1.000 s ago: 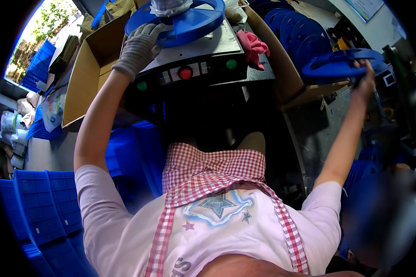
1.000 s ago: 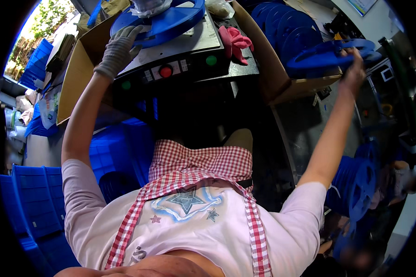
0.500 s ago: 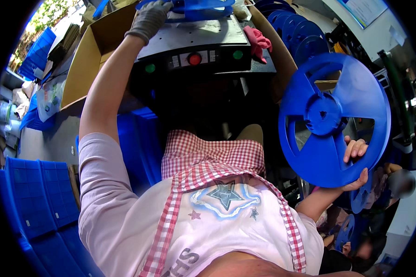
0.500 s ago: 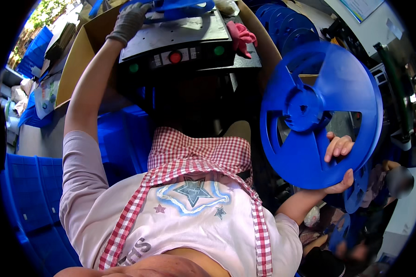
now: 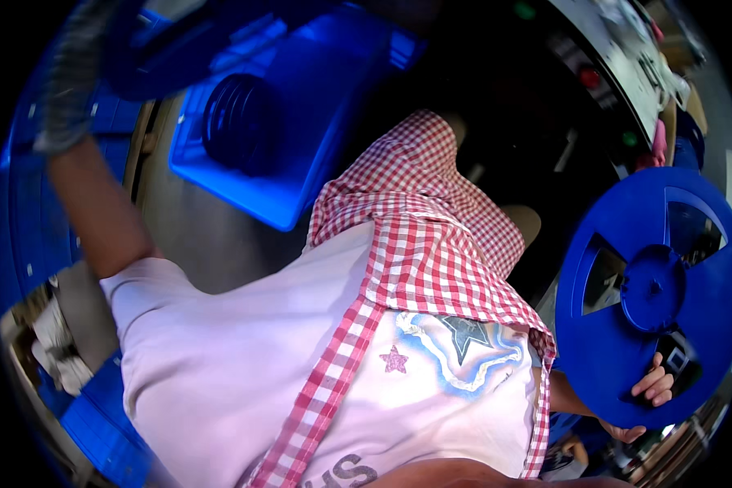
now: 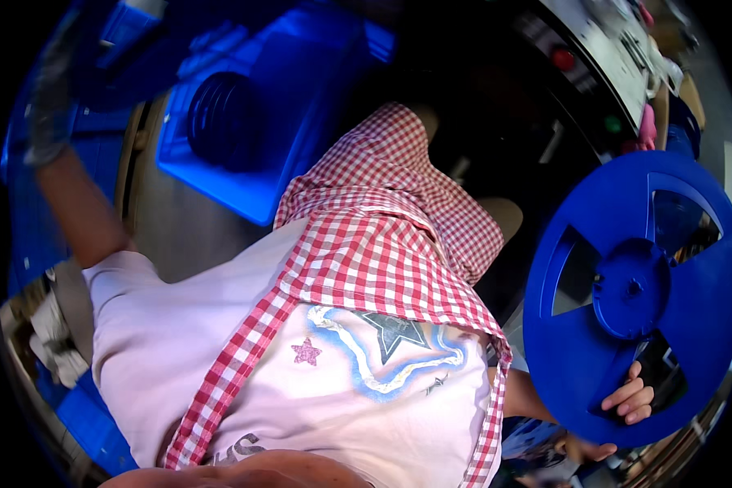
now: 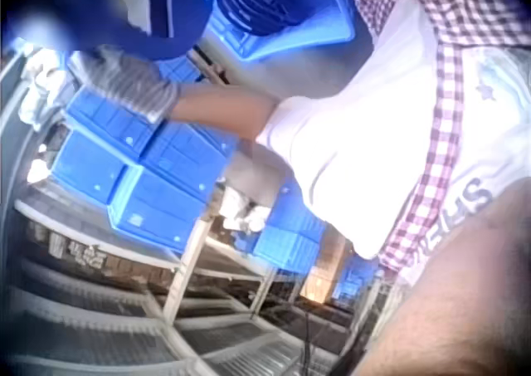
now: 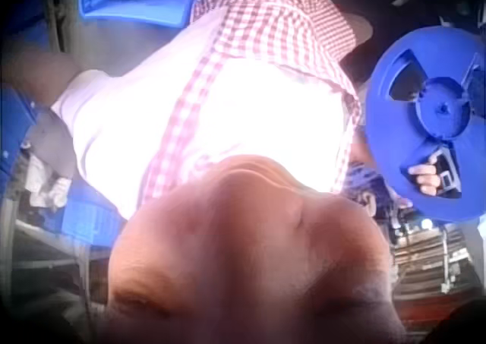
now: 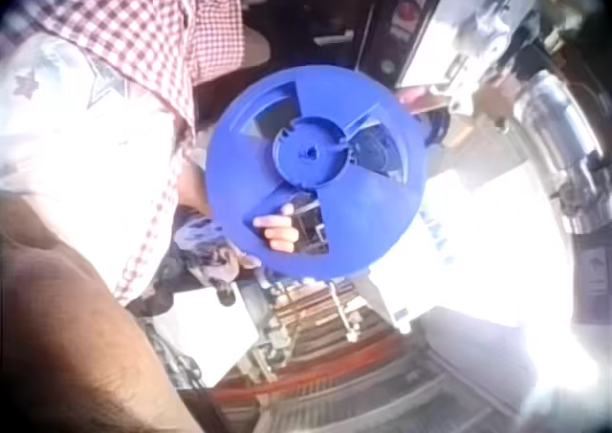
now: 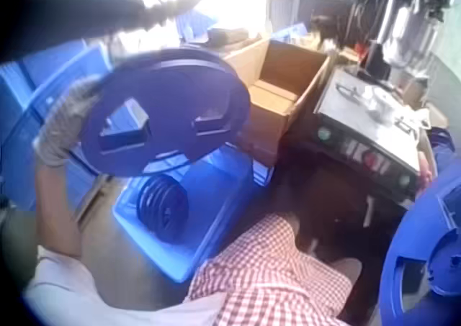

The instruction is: The person repeatedly picks up blue plastic fan blades from a bin and places them onto a machine. They then press a button on the machine's control panel, seemingly to process or secure the blades. The person continues this cycle of picking, placing, and pressing the button throughout the video.

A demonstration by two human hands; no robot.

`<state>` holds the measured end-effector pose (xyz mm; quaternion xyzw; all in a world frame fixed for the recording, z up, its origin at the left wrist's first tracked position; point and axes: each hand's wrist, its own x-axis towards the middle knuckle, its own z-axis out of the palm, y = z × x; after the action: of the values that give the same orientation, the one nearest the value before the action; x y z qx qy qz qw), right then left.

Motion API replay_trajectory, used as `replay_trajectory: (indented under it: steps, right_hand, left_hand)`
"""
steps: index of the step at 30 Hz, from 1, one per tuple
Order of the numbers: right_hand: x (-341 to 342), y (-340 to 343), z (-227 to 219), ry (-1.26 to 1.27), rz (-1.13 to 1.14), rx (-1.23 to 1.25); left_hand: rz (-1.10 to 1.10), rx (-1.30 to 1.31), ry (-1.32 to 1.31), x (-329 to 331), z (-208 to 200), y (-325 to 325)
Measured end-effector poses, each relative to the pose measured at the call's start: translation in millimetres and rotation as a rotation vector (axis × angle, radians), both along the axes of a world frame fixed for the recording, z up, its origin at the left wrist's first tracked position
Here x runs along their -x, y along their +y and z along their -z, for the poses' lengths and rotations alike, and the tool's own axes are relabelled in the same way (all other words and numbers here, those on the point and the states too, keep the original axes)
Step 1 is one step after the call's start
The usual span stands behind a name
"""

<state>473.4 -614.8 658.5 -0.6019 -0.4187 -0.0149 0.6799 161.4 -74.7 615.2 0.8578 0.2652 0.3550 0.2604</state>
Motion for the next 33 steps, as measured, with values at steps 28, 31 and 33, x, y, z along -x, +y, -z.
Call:
replay_trajectory:
  steps: [28, 31, 33]
  right_hand:
    - [-15.6, 105.1, 49.7, 0.264, -0.177, 0.243]
    - [-14.9, 107.4, 47.0, 0.291, -0.217, 0.274]
    - [-10.7, 100.4, 46.9, 0.32, -0.253, 0.278]
  left_hand:
    - [0.054, 0.672, -0.075, -89.1, 245.2, -97.4]
    - [0.349, 0.556, -0.12, -176.0, 179.8, -156.6]
    - [0.396, 0.331, -0.137, -218.2, 152.0, -163.6]
